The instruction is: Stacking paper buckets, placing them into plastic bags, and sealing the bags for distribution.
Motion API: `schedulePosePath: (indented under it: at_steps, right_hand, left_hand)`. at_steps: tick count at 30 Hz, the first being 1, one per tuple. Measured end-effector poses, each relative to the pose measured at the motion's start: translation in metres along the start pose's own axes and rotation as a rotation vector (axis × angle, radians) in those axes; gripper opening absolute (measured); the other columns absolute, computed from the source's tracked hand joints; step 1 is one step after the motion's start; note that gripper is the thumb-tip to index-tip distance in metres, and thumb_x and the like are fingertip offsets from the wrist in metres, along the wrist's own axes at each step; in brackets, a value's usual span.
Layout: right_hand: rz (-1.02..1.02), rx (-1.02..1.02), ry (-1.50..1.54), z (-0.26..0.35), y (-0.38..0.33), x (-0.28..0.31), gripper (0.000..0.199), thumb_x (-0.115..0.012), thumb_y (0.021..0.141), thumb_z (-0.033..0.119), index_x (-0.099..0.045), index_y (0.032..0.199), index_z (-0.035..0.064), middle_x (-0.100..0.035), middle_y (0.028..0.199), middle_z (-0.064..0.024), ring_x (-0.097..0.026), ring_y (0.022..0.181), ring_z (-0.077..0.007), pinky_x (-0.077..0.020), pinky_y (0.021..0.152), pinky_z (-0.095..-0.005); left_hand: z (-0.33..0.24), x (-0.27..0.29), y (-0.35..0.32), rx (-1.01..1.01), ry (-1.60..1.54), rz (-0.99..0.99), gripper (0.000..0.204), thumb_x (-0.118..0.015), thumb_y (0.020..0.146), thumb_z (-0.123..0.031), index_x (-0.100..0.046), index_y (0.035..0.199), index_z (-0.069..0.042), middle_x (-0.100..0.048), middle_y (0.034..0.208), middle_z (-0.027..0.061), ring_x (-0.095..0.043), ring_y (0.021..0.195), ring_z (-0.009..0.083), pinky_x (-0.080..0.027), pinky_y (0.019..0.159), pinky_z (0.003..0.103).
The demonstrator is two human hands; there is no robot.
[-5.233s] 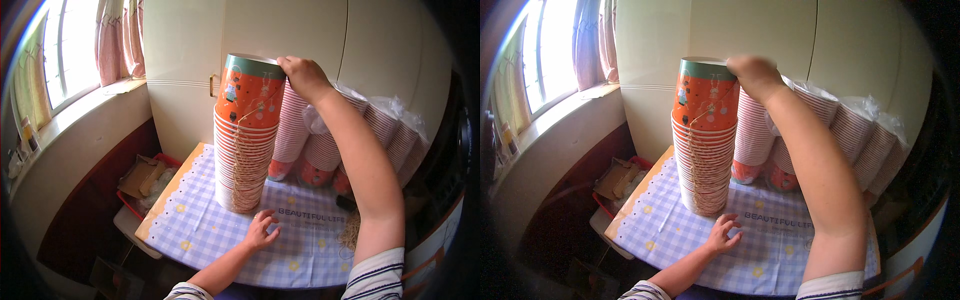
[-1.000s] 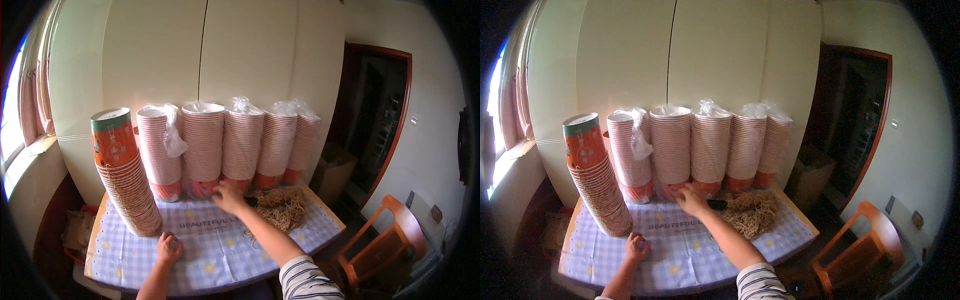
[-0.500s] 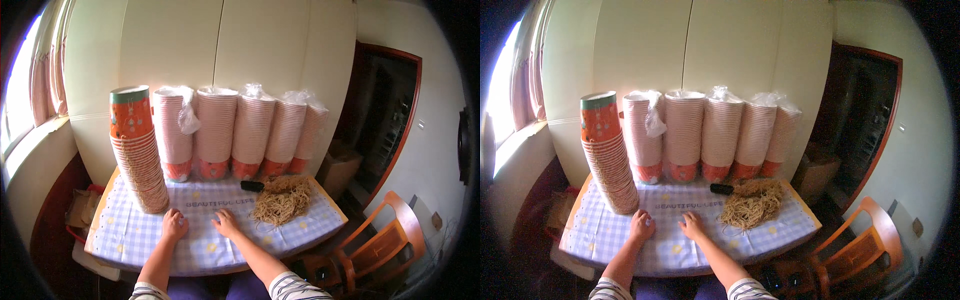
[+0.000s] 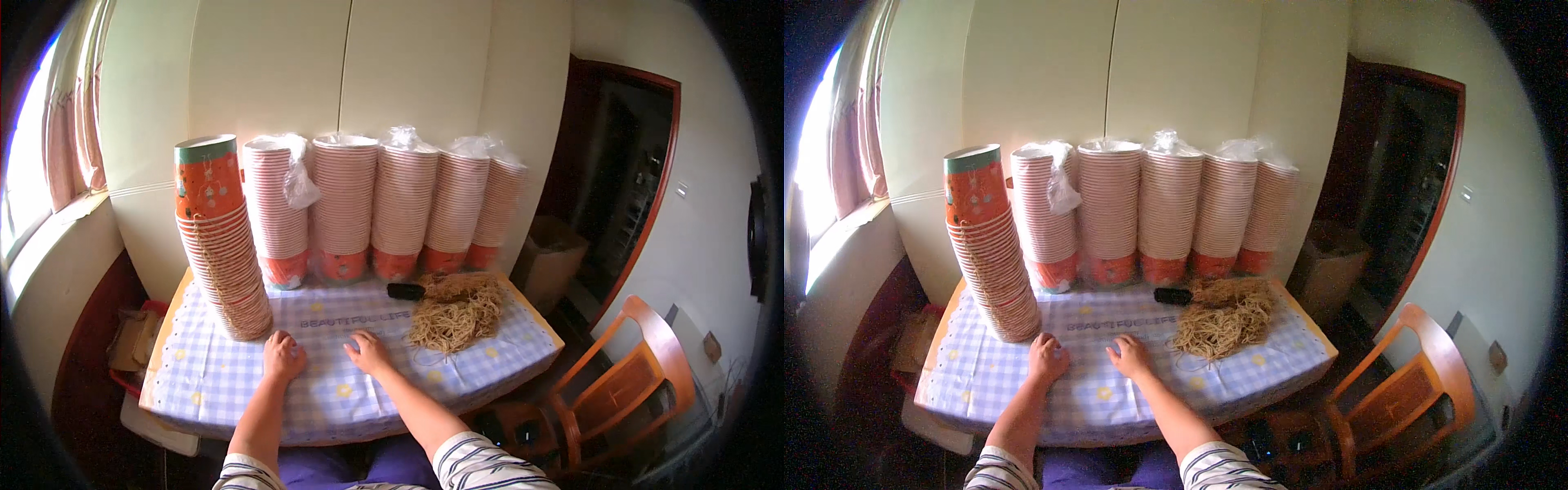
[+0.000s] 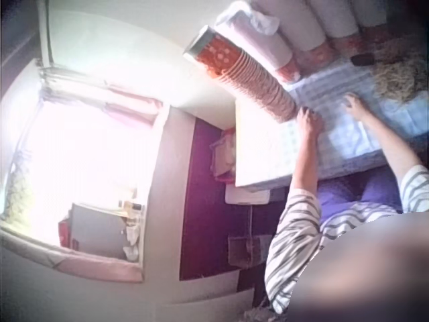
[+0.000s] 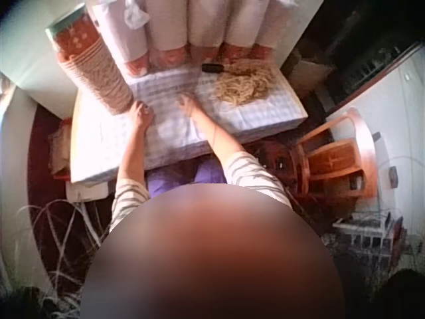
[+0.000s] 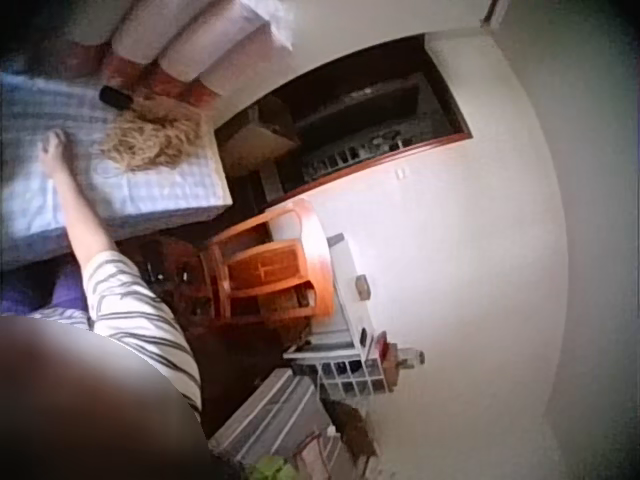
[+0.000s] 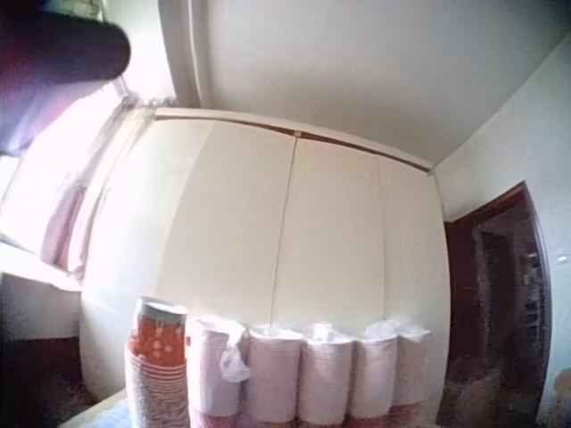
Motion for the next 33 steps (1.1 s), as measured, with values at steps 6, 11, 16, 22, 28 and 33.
schedulePosePath:
  at_steps: [6,11,16,22,28,33]
  right_hand:
    - [-0.047,0.056,0.024,0.001,-0.004,-0.005,0.031,-0.065,0.079,0.027,-0.063,0.093,-0.0001,-0.062,0.100,-0.0154,-0.059,0.092,-0.0337,-0.0483,0.080,-0.0391]
    - [-0.049,0.057,0.020,-0.002,-0.003,-0.004,0.030,-0.065,0.079,0.026,-0.063,0.093,-0.0003,-0.062,0.101,-0.0157,-0.059,0.094,-0.0334,-0.0480,0.081,-0.0392]
    - [-0.042,0.075,0.020,-0.003,-0.002,-0.008,0.030,-0.065,0.079,0.027,-0.063,0.092,0.0000,-0.062,0.102,-0.0158,-0.059,0.095,-0.0337,-0.0477,0.082,-0.0400]
    - [-0.067,0.089,0.012,-0.013,-0.002,-0.007,0.025,-0.066,0.078,0.022,-0.064,0.090,0.0001,-0.063,0.098,-0.0158,-0.059,0.092,-0.0336,-0.0480,0.080,-0.0403]
    - [0.213,-0.262,0.465,-0.041,0.070,0.055,0.021,-0.063,0.086,0.022,-0.066,0.095,0.0036,-0.067,0.090,-0.0051,-0.060,0.084,-0.0126,-0.0488,0.077,-0.0297]
    - [-0.275,-0.136,0.335,-0.052,0.219,0.286,0.013,-0.061,0.085,0.015,-0.062,0.090,0.0026,-0.066,0.085,-0.0062,-0.061,0.078,-0.0146,-0.0492,0.073,-0.0289]
  left_hand:
    - [0.007,-0.003,-0.007,-0.030,0.054,0.023,0.014,-0.064,0.064,-0.017,-0.059,0.069,-0.004,-0.056,0.085,0.0101,-0.055,0.083,0.0291,-0.044,0.074,0.039]
    - [0.003,-0.002,-0.004,-0.005,0.025,0.003,0.014,-0.063,0.064,-0.017,-0.060,0.069,-0.004,-0.056,0.085,0.0098,-0.055,0.083,0.0290,-0.044,0.074,0.039]
    - [0.012,-0.008,-0.002,0.028,0.074,0.033,0.016,-0.062,0.064,-0.018,-0.060,0.070,-0.004,-0.056,0.085,0.0107,-0.055,0.083,0.0296,-0.044,0.074,0.040]
    - [0.009,-0.017,0.000,0.000,0.144,0.081,0.017,-0.061,0.064,-0.020,-0.060,0.071,-0.004,-0.056,0.087,0.0117,-0.054,0.085,0.0302,-0.043,0.075,0.040]
    - [0.009,-0.006,-0.006,0.011,0.083,0.112,0.013,-0.060,0.065,-0.016,-0.059,0.070,-0.005,-0.056,0.089,0.0122,-0.054,0.086,0.0310,-0.043,0.076,0.041]
    - [0.005,-0.007,-0.003,-0.038,0.062,0.112,0.012,-0.061,0.065,-0.015,-0.058,0.071,-0.006,-0.057,0.090,0.0123,-0.054,0.085,0.0312,-0.042,0.076,0.042]
Point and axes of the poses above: each hand's wrist, its own y-axis towards the middle knuckle, its own x-axis out of the back of the hand, z = x × y, the point moved 6 cm from there along y, towards the middle knuckle
